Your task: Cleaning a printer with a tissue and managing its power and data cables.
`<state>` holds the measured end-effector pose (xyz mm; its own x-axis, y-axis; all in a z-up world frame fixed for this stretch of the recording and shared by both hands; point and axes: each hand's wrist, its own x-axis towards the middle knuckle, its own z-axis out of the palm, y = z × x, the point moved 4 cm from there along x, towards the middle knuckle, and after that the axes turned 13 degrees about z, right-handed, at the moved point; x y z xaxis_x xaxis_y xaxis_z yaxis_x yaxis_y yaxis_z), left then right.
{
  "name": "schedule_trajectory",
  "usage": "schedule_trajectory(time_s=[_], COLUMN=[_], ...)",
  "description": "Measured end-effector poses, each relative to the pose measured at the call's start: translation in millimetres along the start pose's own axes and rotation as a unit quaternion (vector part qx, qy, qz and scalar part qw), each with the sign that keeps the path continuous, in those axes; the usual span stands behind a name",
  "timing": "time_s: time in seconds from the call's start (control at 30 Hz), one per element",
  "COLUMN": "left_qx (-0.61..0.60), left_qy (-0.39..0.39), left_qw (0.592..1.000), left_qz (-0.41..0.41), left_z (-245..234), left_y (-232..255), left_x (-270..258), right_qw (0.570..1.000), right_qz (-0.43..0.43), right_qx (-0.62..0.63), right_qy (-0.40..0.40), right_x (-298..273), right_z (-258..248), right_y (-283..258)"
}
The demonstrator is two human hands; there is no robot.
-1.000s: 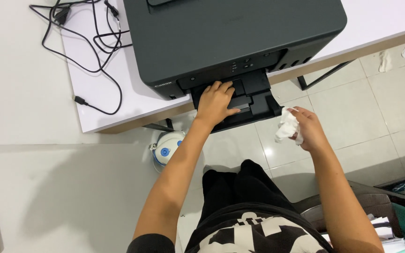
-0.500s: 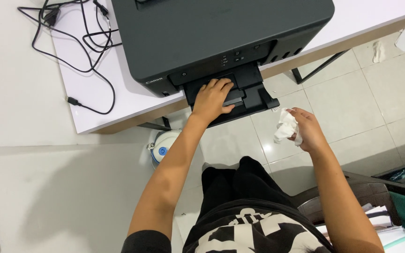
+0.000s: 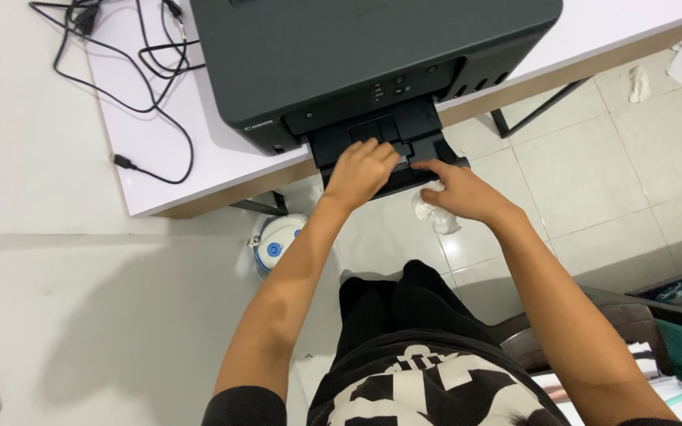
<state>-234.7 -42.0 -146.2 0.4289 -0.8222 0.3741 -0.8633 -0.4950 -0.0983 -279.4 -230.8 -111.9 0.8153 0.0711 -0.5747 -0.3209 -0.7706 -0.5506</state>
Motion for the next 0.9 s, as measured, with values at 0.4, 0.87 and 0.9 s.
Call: schedule_trajectory(time_s=[0.4,0.87,0.9], left_qx=[-0.109,-0.155,-0.175], left_qy=[-0.075,-0.078,-0.078], left_qw=[0.949,0.945,0.936], left_qz=[-0.286,-0.277,-0.296], left_z=[7,-11,-10], left_y=[-36,-37,-38], left_x=[-14,7,9], right_qw=[0.966,0.937,0.938], right_qz=[0.064,0.113,0.112], right_qx=[0.243,0.321,0.319], right_qy=[-0.060,-0.085,-0.078], right_x=[34,62,62], right_z=[24,3,3], right_y=[-7,-18,-16])
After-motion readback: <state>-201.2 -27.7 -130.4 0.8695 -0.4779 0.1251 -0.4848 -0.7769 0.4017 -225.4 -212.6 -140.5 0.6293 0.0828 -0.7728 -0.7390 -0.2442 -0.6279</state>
